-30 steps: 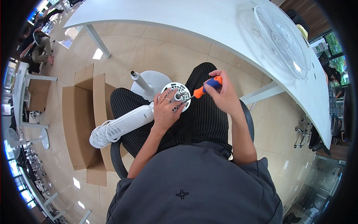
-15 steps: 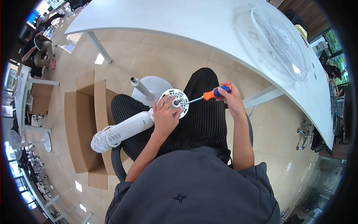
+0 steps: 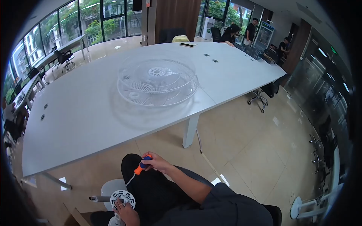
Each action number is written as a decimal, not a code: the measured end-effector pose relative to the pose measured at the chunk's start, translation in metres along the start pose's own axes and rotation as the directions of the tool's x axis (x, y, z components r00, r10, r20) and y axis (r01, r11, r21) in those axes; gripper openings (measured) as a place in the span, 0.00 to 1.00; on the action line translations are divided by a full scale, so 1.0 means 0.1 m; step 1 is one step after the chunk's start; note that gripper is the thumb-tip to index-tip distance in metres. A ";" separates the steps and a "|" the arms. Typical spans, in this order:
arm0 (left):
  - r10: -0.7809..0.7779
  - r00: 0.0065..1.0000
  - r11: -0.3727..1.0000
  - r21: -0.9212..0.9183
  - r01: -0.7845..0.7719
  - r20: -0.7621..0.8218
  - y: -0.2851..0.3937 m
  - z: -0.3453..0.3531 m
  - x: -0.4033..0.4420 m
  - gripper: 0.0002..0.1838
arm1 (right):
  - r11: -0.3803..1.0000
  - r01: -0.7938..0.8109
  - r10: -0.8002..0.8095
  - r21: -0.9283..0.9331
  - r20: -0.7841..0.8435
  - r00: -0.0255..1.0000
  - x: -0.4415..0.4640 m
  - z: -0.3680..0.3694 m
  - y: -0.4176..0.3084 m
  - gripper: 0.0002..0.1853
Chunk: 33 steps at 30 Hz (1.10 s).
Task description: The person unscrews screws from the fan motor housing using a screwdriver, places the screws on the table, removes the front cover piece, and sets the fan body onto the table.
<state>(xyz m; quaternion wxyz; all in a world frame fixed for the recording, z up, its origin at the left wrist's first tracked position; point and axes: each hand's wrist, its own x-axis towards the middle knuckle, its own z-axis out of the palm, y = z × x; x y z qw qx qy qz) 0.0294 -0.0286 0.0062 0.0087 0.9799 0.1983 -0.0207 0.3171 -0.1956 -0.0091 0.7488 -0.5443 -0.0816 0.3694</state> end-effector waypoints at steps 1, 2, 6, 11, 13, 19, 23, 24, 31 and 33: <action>-0.027 1.000 0.998 -0.062 0.028 0.010 0.05 -0.06 0.02 0.13 | 0.999 -0.026 0.025 0.030 0.023 0.999 0.02 -0.03 0.03 0.20; -0.014 1.000 0.998 -0.063 0.014 0.005 0.07 -0.10 0.05 0.13 | 0.999 -0.037 0.036 0.030 0.030 0.999 0.04 -0.04 0.07 0.20; -0.095 0.987 0.992 0.094 0.084 0.127 0.12 0.09 0.15 0.14 | 0.999 -0.052 0.052 0.008 0.060 0.997 0.10 -0.07 0.13 0.21; -0.203 0.975 0.974 0.120 0.192 0.089 0.16 0.15 0.23 0.14 | 0.997 -0.052 0.050 0.051 0.051 0.997 0.10 -0.09 0.10 0.22; -0.180 0.980 0.972 0.168 0.165 0.081 0.29 -0.19 0.22 0.13 | 0.996 -0.053 0.049 0.072 0.055 0.997 0.08 -0.08 0.10 0.22; -0.158 0.985 0.985 0.084 0.152 0.072 0.35 -0.33 0.22 0.12 | 0.994 -0.088 0.082 0.069 0.090 0.993 0.02 -0.08 0.06 0.20; -0.189 0.979 0.977 0.114 0.179 0.081 0.47 -0.43 0.21 0.13 | 0.998 -0.058 0.053 0.027 0.146 0.988 0.02 -0.10 0.07 0.20; -0.188 0.978 0.978 0.110 0.178 0.087 0.49 -0.47 0.20 0.13 | 0.999 -0.032 0.029 0.014 0.180 0.983 0.02 -0.10 0.06 0.20; -0.154 0.970 0.980 0.155 0.126 0.189 0.45 -0.31 0.16 0.13 | 1.000 -0.020 0.020 -0.003 0.194 0.981 0.02 -0.09 0.08 0.19; -0.194 0.972 0.968 0.189 0.167 0.135 0.46 -0.23 0.18 0.14 | 1.000 -0.020 0.019 0.000 0.201 0.979 0.03 -0.08 0.09 0.19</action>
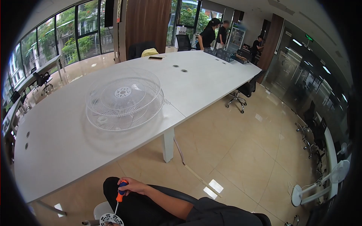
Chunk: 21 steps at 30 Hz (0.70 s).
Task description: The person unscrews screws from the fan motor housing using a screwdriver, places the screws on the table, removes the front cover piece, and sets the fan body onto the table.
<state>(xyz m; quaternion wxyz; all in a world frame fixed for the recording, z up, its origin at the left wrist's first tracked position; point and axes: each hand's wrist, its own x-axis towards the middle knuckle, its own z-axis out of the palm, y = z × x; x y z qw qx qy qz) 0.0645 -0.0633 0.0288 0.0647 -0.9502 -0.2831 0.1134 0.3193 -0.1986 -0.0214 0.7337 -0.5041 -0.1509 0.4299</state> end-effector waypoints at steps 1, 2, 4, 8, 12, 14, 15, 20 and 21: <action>0.001 1.000 1.000 0.001 -0.001 -0.002 0.00 0.13 0.02 0.14 | 1.000 0.002 -0.002 0.000 0.000 1.000 0.00 0.00 -0.01 0.19; -0.020 0.994 0.999 0.047 0.025 -0.108 -0.02 0.32 0.03 0.14 | 1.000 0.002 -0.002 0.007 0.002 1.000 0.00 0.00 0.00 0.19; -0.034 0.977 0.995 0.089 0.054 -0.212 -0.01 0.40 0.05 0.15 | 1.000 -0.001 0.000 0.014 0.003 1.000 0.00 -0.01 0.00 0.19; -0.032 0.979 0.992 0.112 0.056 -0.204 0.03 0.41 0.05 0.16 | 1.000 -0.002 0.002 0.004 -0.020 1.000 -0.01 -0.02 0.00 0.19; 0.000 0.963 0.975 0.215 0.060 -0.268 0.00 0.48 0.03 0.17 | 1.000 -0.002 0.003 0.008 -0.043 0.999 -0.01 -0.01 0.00 0.20; -0.134 0.972 0.987 -0.119 0.112 -0.193 -0.01 0.61 0.07 0.22 | 0.999 -0.009 0.006 -0.032 -0.087 0.996 -0.02 0.03 -0.04 0.19; -0.070 0.987 0.994 -0.088 0.058 -0.143 -0.01 0.37 -0.01 0.23 | 0.998 0.008 -0.014 -0.056 -0.112 0.994 -0.07 0.10 -0.13 0.18; -0.048 0.911 0.883 -0.443 -0.153 -0.410 -0.26 0.15 -0.21 0.19 | 0.970 0.128 -0.135 -0.208 -0.020 0.991 -0.20 0.38 -0.34 0.21; -0.050 0.883 0.845 -0.491 -0.212 -0.467 -0.34 0.24 -0.23 0.20 | 0.952 0.161 -0.156 -0.260 0.042 0.987 -0.20 0.44 -0.32 0.21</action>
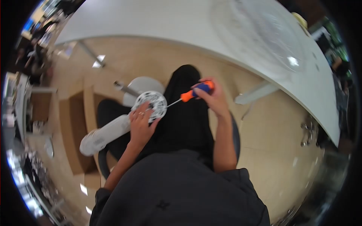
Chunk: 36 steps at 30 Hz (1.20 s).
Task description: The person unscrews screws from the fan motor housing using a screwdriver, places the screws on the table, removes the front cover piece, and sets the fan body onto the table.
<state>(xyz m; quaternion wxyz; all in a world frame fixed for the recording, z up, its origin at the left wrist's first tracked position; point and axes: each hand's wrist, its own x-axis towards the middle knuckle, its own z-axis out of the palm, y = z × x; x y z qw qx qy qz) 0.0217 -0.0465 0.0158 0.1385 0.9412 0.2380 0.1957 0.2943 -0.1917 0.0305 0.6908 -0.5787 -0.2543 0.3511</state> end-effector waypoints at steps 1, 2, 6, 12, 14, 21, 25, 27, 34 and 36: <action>0.018 1.000 1.000 -0.019 -0.018 0.001 -0.08 -0.01 -0.02 0.21 | 1.000 0.005 -0.004 -0.023 0.038 0.999 -0.03 0.12 -0.10 0.19; 0.030 0.999 0.999 -0.012 -0.031 -0.037 -0.16 0.05 -0.07 0.21 | 0.998 0.035 -0.031 -0.061 0.062 0.998 -0.04 0.22 -0.14 0.18; 0.044 0.993 0.998 -0.036 -0.048 -0.106 -0.28 0.10 -0.14 0.18 | 0.983 0.117 -0.100 -0.142 0.119 0.988 -0.12 0.59 -0.31 0.15; -0.009 0.988 0.997 -0.074 -0.003 -0.152 -0.26 0.14 -0.13 0.18 | 0.911 0.256 -0.207 -0.323 0.178 0.962 -0.15 0.77 -0.35 0.15; -0.011 0.988 0.997 -0.077 -0.001 -0.153 -0.25 0.14 -0.13 0.18 | 0.912 0.249 -0.199 -0.325 0.179 0.963 -0.15 0.77 -0.34 0.15; -0.007 0.987 0.998 -0.067 -0.004 -0.163 -0.24 0.13 -0.13 0.18 | 0.927 0.216 -0.170 -0.307 0.170 0.971 -0.15 0.81 -0.31 0.15; -0.011 0.987 0.998 -0.068 0.000 -0.158 -0.25 0.13 -0.13 0.18 | 0.919 0.229 -0.183 -0.320 0.166 0.969 -0.17 0.82 -0.33 0.15; -0.009 0.987 0.997 -0.074 -0.003 -0.161 -0.25 0.13 -0.14 0.18 | 0.901 0.249 -0.207 -0.355 0.153 0.966 -0.18 0.82 -0.34 0.15; -0.012 0.986 0.997 -0.076 -0.001 -0.166 -0.25 0.13 -0.14 0.18 | 0.889 0.288 -0.237 -0.357 0.180 0.955 -0.20 0.85 -0.38 0.15; -0.013 0.986 0.997 -0.073 0.001 -0.164 -0.24 0.14 -0.15 0.18 | 0.886 0.260 -0.206 -0.383 0.178 0.962 -0.21 0.87 -0.40 0.14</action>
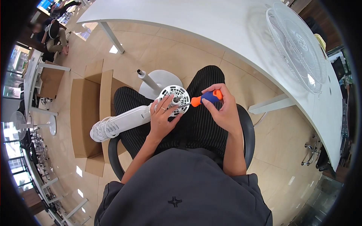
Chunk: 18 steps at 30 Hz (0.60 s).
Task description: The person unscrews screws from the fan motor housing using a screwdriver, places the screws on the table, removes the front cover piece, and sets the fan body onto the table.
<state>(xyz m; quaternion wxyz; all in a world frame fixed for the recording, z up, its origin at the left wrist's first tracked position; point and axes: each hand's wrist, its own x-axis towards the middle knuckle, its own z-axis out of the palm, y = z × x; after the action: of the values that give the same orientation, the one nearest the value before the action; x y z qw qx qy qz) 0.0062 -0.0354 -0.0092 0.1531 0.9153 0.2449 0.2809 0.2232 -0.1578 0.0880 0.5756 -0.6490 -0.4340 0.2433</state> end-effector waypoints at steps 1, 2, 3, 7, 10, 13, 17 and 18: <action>0.001 1.000 1.000 -0.001 -0.001 0.000 0.00 0.01 0.00 0.18 | 1.000 0.000 0.000 -0.001 -0.001 1.000 -0.01 -0.01 -0.01 0.14; -0.001 1.000 1.000 -0.005 0.001 -0.001 0.00 0.01 -0.01 0.18 | 1.000 -0.017 0.017 0.003 0.005 1.000 -0.01 -0.01 -0.02 0.14; -0.004 1.000 1.000 -0.009 0.004 -0.003 -0.01 0.01 0.00 0.18 | 0.999 -0.034 0.034 0.006 0.011 0.999 -0.01 -0.02 -0.03 0.15; -0.010 1.000 1.000 -0.017 0.010 -0.003 0.01 0.00 -0.01 0.18 | 0.998 0.022 -0.021 0.056 -0.009 1.000 -0.01 -0.02 0.02 0.15; -0.008 1.000 1.000 -0.019 0.008 -0.004 0.01 0.00 -0.01 0.17 | 0.996 0.018 -0.016 0.088 -0.020 1.000 -0.01 -0.05 -0.01 0.15; -0.013 1.000 1.000 -0.021 0.013 -0.004 0.02 0.01 -0.01 0.17 | 0.997 0.004 -0.003 0.075 -0.025 1.000 -0.01 -0.06 0.00 0.15; -0.019 1.000 0.999 -0.028 0.019 -0.010 0.02 0.01 -0.01 0.17 | 0.998 -0.008 0.009 0.058 -0.007 1.000 -0.01 -0.05 0.04 0.15; -0.020 1.000 0.999 -0.029 0.019 -0.014 0.02 0.02 -0.01 0.18 | 0.999 -0.010 0.010 0.050 -0.005 1.000 -0.01 -0.05 0.05 0.14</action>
<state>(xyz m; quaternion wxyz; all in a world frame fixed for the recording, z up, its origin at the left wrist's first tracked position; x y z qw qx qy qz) 0.0071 -0.0382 -0.0099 0.1672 0.9084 0.2508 0.2896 0.2279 -0.1610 0.0839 0.5915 -0.6372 -0.4230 0.2553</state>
